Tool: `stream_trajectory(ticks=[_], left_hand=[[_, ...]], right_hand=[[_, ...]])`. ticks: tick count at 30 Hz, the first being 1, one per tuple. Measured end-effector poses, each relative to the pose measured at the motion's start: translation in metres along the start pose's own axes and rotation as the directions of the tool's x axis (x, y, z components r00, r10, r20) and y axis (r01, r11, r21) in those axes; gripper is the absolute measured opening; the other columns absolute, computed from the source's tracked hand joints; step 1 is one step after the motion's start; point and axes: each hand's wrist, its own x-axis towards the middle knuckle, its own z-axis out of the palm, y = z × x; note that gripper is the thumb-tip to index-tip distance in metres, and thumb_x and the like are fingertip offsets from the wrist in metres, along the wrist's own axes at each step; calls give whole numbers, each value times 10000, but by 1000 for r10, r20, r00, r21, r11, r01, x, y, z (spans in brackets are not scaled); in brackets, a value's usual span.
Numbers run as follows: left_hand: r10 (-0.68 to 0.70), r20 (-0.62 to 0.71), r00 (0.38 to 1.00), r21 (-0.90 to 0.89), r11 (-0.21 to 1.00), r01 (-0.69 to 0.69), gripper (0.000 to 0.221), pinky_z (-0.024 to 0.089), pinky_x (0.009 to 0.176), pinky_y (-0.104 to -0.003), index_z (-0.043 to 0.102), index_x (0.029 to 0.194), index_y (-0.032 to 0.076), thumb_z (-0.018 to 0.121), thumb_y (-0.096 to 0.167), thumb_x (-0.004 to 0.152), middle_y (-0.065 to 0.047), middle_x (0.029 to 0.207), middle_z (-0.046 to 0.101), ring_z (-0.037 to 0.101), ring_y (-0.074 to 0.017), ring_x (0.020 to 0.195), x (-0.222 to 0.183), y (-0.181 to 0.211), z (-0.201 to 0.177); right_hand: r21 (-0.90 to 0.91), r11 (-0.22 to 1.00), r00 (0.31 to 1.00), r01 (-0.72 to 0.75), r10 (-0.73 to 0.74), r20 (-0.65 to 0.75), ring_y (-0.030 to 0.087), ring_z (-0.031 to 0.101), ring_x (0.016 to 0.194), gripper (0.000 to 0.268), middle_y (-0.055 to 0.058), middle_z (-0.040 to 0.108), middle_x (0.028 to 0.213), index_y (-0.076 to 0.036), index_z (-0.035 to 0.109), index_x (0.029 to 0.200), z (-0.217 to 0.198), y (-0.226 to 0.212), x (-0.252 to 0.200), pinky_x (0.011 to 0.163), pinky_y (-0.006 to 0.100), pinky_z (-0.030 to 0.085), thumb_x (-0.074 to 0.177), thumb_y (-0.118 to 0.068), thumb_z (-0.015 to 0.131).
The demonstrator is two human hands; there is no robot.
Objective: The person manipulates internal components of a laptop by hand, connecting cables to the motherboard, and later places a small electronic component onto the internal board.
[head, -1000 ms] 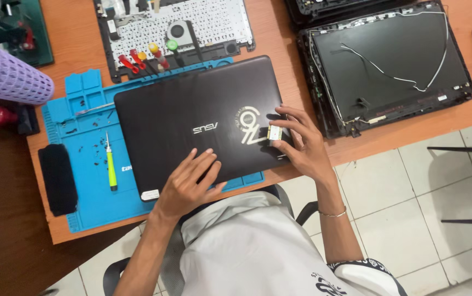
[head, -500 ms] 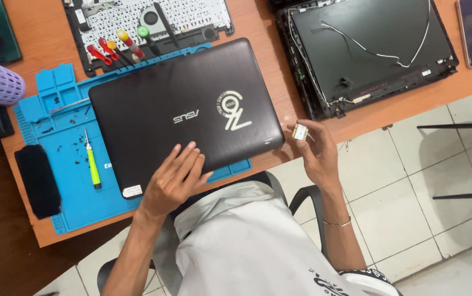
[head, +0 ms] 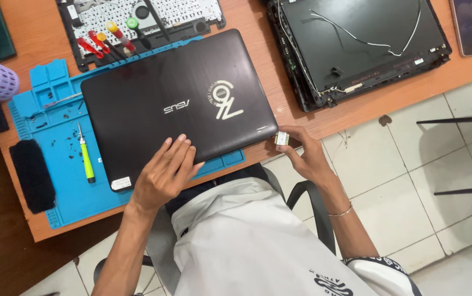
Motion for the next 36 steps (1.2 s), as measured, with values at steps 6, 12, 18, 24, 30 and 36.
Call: stream_trajectory(ticks=[6, 12, 18, 24, 30, 36], left_hand=[[18, -8, 1000, 55, 998, -17, 313, 548, 1042, -395, 759, 1086, 17, 792, 281, 923, -126, 1115, 781, 730, -252, 1124, 12, -2, -18], [28, -61, 998, 108, 994, -22, 290, 596, 982, -384, 751, 1080, -1, 775, 258, 950, -137, 1084, 779, 742, -260, 1091, 37, -13, -45], [-43, -150, 988, 116, 991, 61, 275, 623, 905, -352, 740, 1103, -7, 760, 246, 997, -125, 1036, 777, 755, -252, 1021, 67, -29, -70], [-153, -257, 954, 107, 977, 185, 205, 563, 692, -328, 740, 1041, 44, 740, 249, 1054, -75, 914, 766, 730, -201, 860, 103, -66, -72], [-153, -356, 922, 91, 976, 197, 158, 498, 839, -382, 695, 972, 81, 741, 213, 1047, -31, 842, 681, 650, -229, 822, 133, -105, -68], [-161, -435, 886, 110, 967, 230, 126, 392, 1036, -454, 688, 1016, 84, 737, 195, 1048, -32, 922, 657, 624, -252, 998, 155, -145, -51]], right_hand=[[-89, 996, 999, 6, -3, 35, 249, 740, 1072, 387, 164, 736, 1186, -2, 577, 1299, -3, -8, 3, 899, 346, 601, 949, -86, 717], [-37, 998, 996, 54, -51, 72, 215, 748, 1040, 378, 142, 714, 1269, 5, 573, 1302, -4, -14, 5, 879, 320, 618, 943, -49, 679], [-85, 996, 997, 32, -25, 78, 211, 764, 989, 365, 130, 731, 1235, 5, 594, 1282, -5, -14, 5, 867, 321, 618, 935, -64, 686], [-92, 995, 998, 27, -21, 58, 204, 770, 981, 329, 122, 740, 1224, 5, 610, 1247, -5, -32, 11, 836, 315, 624, 933, -65, 679], [-121, 992, 999, -24, 29, 44, 183, 774, 893, 320, 102, 761, 1195, -1, 624, 1231, -3, -37, 11, 786, 301, 611, 927, -79, 686], [-129, 991, 998, -44, 49, 40, 191, 780, 879, 320, 120, 775, 1109, 5, 657, 1208, -5, -34, 14, 758, 305, 614, 916, -117, 708]])
